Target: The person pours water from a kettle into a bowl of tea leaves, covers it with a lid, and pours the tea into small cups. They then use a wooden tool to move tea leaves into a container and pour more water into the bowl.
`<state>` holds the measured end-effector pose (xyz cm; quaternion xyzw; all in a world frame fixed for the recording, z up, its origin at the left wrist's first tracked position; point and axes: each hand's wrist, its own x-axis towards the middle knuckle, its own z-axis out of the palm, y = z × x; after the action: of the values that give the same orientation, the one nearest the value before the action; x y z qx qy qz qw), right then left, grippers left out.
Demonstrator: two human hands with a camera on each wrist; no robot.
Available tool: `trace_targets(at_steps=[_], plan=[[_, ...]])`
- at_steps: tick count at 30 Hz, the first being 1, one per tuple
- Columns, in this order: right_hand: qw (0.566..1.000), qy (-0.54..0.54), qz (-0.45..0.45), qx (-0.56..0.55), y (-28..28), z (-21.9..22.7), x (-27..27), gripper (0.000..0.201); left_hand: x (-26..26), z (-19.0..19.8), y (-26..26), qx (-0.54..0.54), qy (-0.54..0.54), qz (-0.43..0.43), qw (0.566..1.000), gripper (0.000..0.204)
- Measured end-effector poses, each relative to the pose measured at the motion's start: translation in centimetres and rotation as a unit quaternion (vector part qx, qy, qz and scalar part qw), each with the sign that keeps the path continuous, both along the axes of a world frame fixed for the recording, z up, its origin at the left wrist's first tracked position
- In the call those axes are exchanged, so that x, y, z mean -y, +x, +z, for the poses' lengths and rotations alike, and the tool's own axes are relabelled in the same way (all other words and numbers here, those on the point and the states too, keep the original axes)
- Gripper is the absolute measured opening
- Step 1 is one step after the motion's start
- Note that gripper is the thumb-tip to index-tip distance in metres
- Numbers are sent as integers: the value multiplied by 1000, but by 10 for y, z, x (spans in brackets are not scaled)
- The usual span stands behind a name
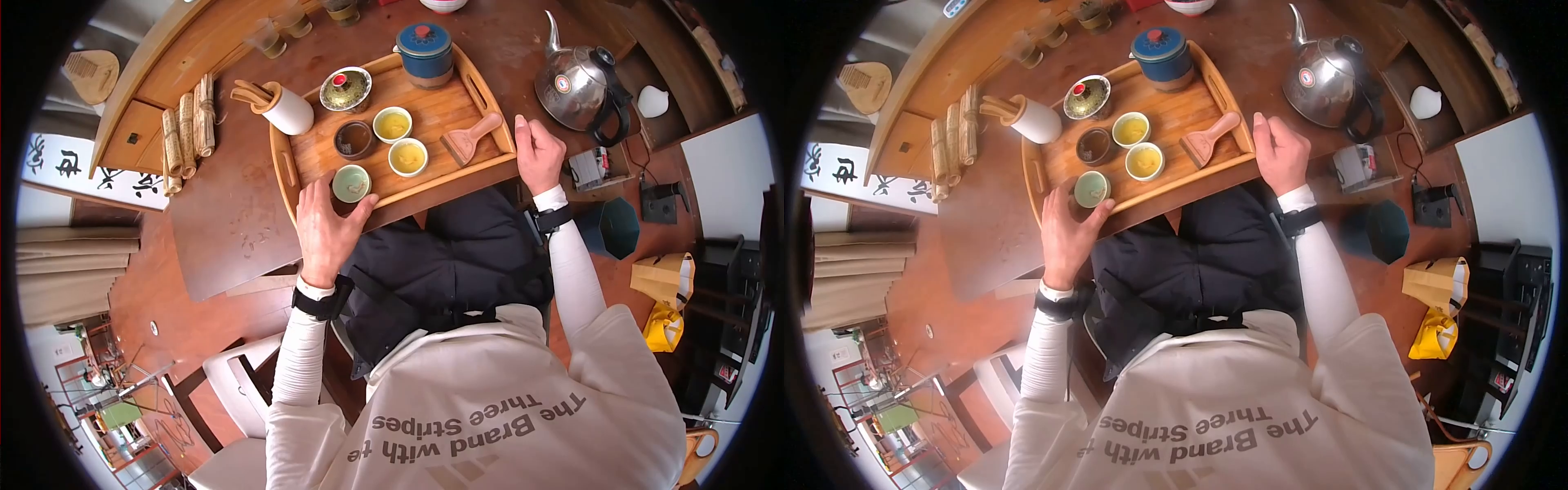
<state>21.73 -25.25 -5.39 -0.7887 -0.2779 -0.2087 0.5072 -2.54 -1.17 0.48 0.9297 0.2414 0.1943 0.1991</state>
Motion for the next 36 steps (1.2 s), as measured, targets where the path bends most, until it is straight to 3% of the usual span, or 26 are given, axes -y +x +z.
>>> trace_targets(at_steps=[1,3,12,20,26,30,36], plan=[[1000,0,-2,3,0,0,0,36,3,3,2,-1,0,-2,1000,59],[1000,3,-2,-4,0,0,0,37,15,11,9,67,124,12,990,60],[1000,8,-4,-8,0,0,0,37,55,11,63,79,151,-3,985,50],[1000,9,-6,-11,-2,3,0,37,51,6,72,13,125,15,992,47],[1000,18,-5,0,1,-1,0,37,48,7,71,54,81,-1,995,47],[1000,17,-1,6,0,1,1,37,40,21,67,55,64,-2,996,47],[1000,12,-3,-1,0,2,1,37,20,51,67,71,-58,-9,996,45]])
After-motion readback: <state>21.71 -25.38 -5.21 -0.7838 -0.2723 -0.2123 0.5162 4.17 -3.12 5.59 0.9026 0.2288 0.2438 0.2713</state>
